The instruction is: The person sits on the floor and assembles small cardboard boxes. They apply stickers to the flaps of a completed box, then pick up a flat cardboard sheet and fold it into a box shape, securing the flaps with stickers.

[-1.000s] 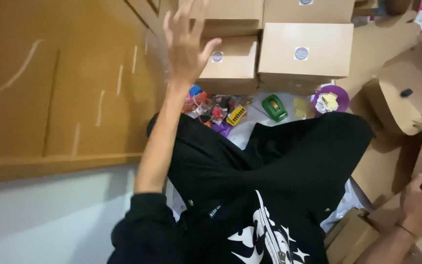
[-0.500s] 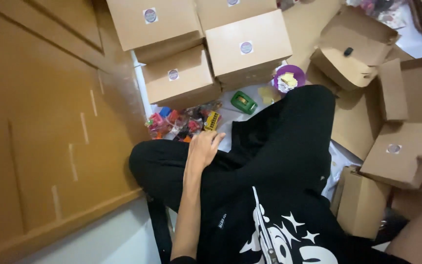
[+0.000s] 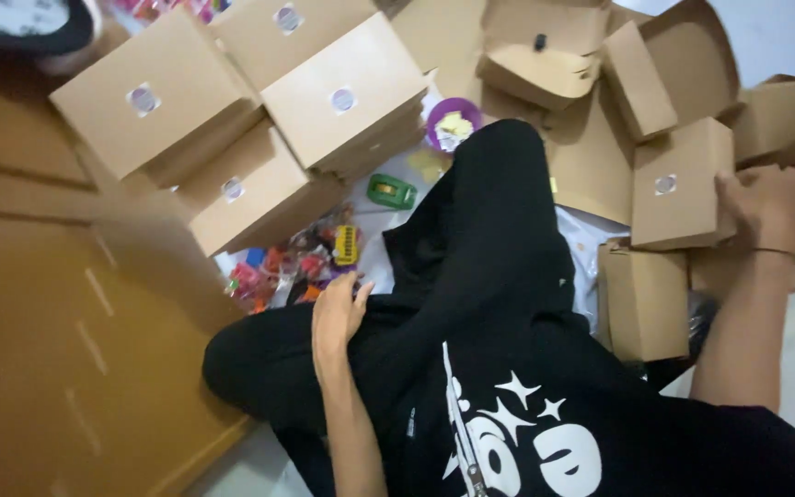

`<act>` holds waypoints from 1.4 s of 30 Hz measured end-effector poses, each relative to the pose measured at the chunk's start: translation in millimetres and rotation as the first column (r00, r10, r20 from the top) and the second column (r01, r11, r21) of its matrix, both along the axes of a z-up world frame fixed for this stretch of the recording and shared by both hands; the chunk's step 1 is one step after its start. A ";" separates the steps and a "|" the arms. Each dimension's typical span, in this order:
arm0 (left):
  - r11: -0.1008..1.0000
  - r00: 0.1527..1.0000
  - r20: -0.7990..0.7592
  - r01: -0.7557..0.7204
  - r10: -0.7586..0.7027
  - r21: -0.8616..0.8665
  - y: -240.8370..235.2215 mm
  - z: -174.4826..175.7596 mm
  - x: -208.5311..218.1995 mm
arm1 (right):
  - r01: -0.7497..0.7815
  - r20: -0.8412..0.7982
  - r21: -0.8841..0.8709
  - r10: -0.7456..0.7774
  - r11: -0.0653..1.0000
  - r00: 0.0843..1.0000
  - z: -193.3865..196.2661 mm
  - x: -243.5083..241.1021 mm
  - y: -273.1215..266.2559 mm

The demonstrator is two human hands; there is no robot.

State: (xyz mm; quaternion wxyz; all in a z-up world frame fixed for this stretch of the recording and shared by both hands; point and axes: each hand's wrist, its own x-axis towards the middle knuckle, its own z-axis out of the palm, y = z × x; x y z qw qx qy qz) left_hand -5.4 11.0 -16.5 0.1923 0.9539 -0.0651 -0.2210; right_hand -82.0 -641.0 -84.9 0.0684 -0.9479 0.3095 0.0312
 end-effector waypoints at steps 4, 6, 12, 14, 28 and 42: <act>0.999 0.998 -0.055 0.009 -0.008 0.031 4.2 -12.1 5.9 | 0.134 -0.040 -0.073 -0.137 0.988 0.990 -24.3 13.4 -1.0; 0.995 0.989 -0.130 -0.065 0.075 0.082 4.5 -11.4 7.1 | 0.026 -0.237 -0.204 -0.076 0.979 0.969 -38.0 21.1 7.9; 0.976 0.937 -0.293 -0.146 0.188 0.159 -16.5 33.3 13.3 | 0.206 -0.044 0.173 -0.202 0.963 0.978 1.1 30.7 31.0; 0.980 0.944 -0.281 -0.133 0.171 0.149 -15.7 29.8 13.4 | 0.266 -0.050 0.275 -0.262 0.924 0.964 39.0 32.0 36.7; 0.981 0.942 -0.280 -0.154 0.183 0.122 -13.4 27.9 11.3 | 0.083 0.482 -0.143 -0.004 0.986 0.876 65.8 22.1 33.2; 0.989 0.977 -0.177 -0.096 0.115 0.117 5.9 -2.7 12.9 | -0.509 -0.142 0.023 0.506 0.861 0.851 -84.0 69.1 154.7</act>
